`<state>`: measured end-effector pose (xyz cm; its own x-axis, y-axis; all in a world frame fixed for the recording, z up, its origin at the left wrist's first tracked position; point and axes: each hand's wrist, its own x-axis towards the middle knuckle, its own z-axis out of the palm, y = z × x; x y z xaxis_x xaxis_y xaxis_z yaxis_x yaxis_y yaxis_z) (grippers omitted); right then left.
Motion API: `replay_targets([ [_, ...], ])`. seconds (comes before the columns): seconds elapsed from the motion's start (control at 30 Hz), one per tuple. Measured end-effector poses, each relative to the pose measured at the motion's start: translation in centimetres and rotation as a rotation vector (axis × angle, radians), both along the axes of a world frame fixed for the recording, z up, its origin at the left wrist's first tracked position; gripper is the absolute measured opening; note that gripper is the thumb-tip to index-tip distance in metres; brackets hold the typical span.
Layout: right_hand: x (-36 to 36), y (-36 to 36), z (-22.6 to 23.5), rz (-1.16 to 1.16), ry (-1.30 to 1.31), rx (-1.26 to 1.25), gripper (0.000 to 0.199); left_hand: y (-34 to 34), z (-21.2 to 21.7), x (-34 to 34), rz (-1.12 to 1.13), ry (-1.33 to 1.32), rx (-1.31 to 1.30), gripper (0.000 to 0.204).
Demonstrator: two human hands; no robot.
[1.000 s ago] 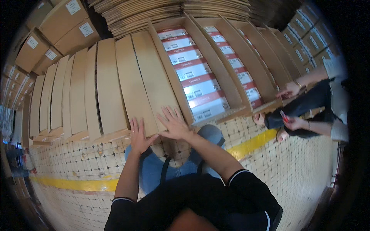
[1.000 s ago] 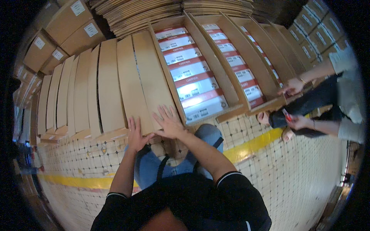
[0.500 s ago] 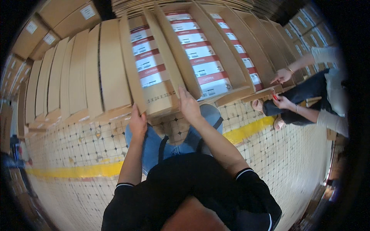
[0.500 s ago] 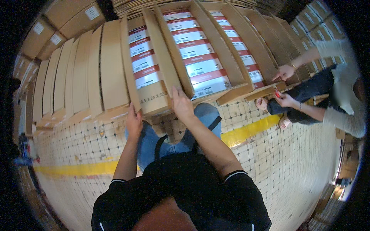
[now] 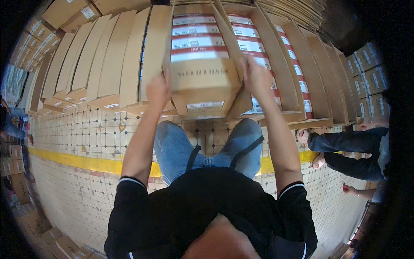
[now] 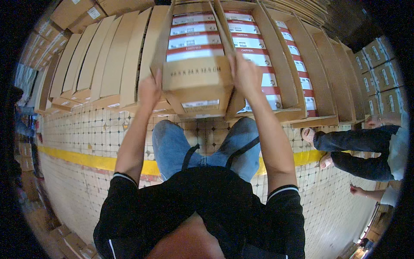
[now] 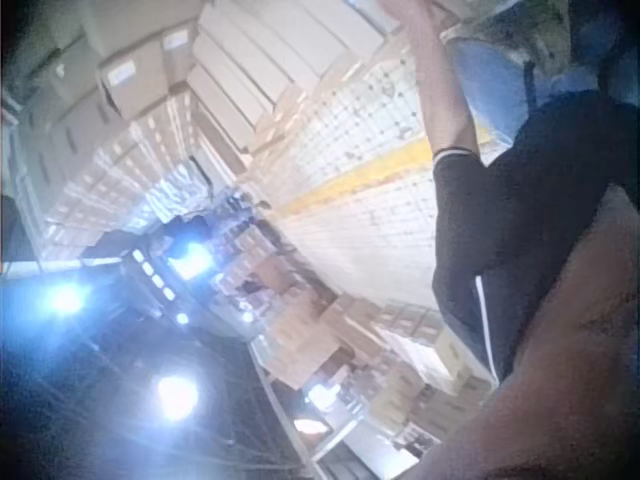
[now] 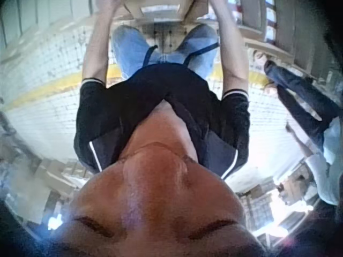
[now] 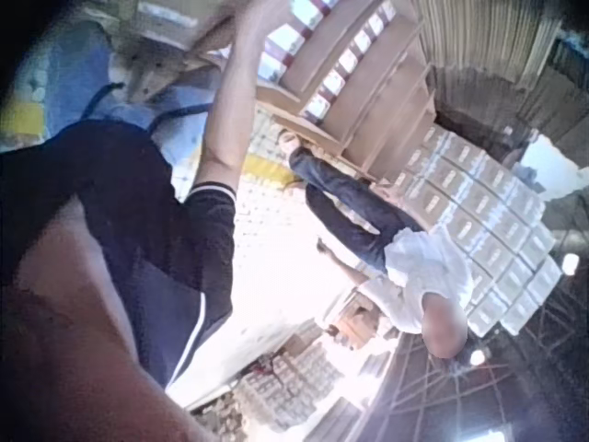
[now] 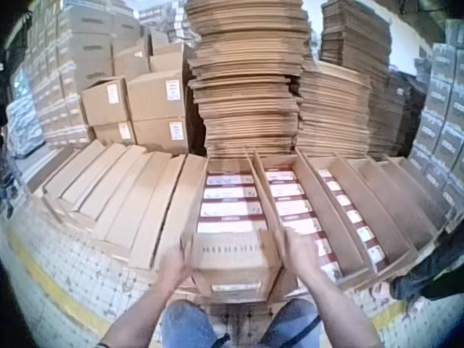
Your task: The person opens a large cardboard box and places smaller product boxes inside one by one. They arrange the items neatly and close the flaps of the large box.
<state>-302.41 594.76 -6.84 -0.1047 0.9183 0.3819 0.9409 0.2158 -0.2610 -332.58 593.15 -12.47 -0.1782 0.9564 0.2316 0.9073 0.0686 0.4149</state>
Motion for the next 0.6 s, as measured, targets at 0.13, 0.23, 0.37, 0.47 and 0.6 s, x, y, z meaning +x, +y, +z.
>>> replay_targets([
  [0.13,-0.9,3.5,-0.3,-0.077,0.111,0.262,0.025,3.1,2.9,0.3,-0.071,0.038,0.066,0.053],
  [0.23,-1.0,4.2,-1.8,-0.059,0.018,0.454,0.025,2.8,2.9,0.6,-0.003,-0.006,0.047,0.054],
  [0.37,-0.5,4.3,-2.7,-0.049,0.064,0.460,0.026,2.5,2.4,0.6,0.004,0.017,0.065,0.050],
  [0.47,-0.3,4.4,-2.5,-0.052,0.053,0.444,0.026,2.6,2.5,0.5,0.014,0.020,0.075,0.051],
  [0.6,-0.5,4.5,-2.2,-0.035,0.066,0.482,0.025,2.7,2.6,0.5,-0.011,0.013,0.082,0.051],
])
